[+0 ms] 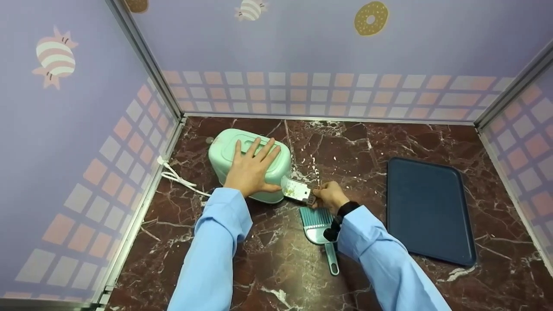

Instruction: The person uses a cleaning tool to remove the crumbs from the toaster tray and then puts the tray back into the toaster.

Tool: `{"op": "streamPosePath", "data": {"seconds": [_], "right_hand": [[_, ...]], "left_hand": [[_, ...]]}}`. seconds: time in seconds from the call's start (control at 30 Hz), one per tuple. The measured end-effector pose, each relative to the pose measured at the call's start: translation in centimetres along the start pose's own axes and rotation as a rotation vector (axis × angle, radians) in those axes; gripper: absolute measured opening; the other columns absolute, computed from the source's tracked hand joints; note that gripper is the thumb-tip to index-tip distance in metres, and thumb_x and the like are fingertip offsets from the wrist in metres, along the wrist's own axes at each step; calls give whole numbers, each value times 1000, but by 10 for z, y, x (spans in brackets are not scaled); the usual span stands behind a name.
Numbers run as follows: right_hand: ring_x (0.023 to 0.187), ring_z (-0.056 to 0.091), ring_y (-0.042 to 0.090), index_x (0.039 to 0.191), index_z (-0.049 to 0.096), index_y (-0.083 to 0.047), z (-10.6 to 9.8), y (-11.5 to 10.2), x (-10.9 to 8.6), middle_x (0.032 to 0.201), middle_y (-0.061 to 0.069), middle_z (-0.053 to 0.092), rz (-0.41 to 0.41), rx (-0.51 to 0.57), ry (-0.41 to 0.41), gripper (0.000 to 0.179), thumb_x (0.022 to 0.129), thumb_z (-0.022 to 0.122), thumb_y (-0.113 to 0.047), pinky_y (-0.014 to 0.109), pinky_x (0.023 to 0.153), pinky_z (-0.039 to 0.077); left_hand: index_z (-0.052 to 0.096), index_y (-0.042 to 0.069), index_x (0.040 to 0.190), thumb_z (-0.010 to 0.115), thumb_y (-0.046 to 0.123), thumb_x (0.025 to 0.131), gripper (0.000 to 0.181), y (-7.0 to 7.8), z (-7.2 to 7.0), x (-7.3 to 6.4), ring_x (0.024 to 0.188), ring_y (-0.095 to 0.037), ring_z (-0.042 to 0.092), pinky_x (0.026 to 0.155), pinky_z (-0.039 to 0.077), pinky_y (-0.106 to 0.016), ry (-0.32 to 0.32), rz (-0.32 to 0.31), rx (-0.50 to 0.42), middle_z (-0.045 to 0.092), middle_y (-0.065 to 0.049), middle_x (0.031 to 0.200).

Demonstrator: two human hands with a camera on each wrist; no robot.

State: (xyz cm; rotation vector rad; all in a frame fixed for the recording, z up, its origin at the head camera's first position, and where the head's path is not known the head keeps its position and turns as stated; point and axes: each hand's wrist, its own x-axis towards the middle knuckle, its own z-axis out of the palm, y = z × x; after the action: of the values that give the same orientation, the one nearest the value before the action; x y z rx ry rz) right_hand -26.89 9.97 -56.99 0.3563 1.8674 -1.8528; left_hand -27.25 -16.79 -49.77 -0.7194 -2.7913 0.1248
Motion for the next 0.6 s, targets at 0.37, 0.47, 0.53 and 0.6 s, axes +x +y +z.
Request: {"op": "streamPosePath", "data": {"seconds": [0.37,0.47,0.53,0.6], "right_hand": [[54,59,17,73,39,-5,-15,-1,-6,73,9,55,8,-17,-21,35,103,52,6,29,54,56],[53,59,17,73,39,-5,-21,-3,-9,73,9,54,9,-39,-23,35,104,52,5,30,54,56],[52,58,17,76,42,-3,-24,-5,-10,75,10,55,11,-49,-26,30,104,51,5,30,54,56],[51,58,17,80,46,0,-28,-6,-11,76,11,55,18,-63,-25,25,104,51,5,30,55,56]], "left_hand": [[26,26,163,70,86,69,120,2,0,0,154,-34,23,117,11,-73,10,-4,-14,22,0,169],[26,26,163,68,87,69,120,1,1,0,154,-34,23,117,12,-73,8,-1,-5,22,0,170],[26,26,163,68,87,69,120,1,1,0,154,-34,24,117,12,-73,10,0,-2,22,0,169],[27,26,163,68,87,69,120,0,1,0,154,-34,24,117,12,-73,9,-2,0,23,0,169]]}}
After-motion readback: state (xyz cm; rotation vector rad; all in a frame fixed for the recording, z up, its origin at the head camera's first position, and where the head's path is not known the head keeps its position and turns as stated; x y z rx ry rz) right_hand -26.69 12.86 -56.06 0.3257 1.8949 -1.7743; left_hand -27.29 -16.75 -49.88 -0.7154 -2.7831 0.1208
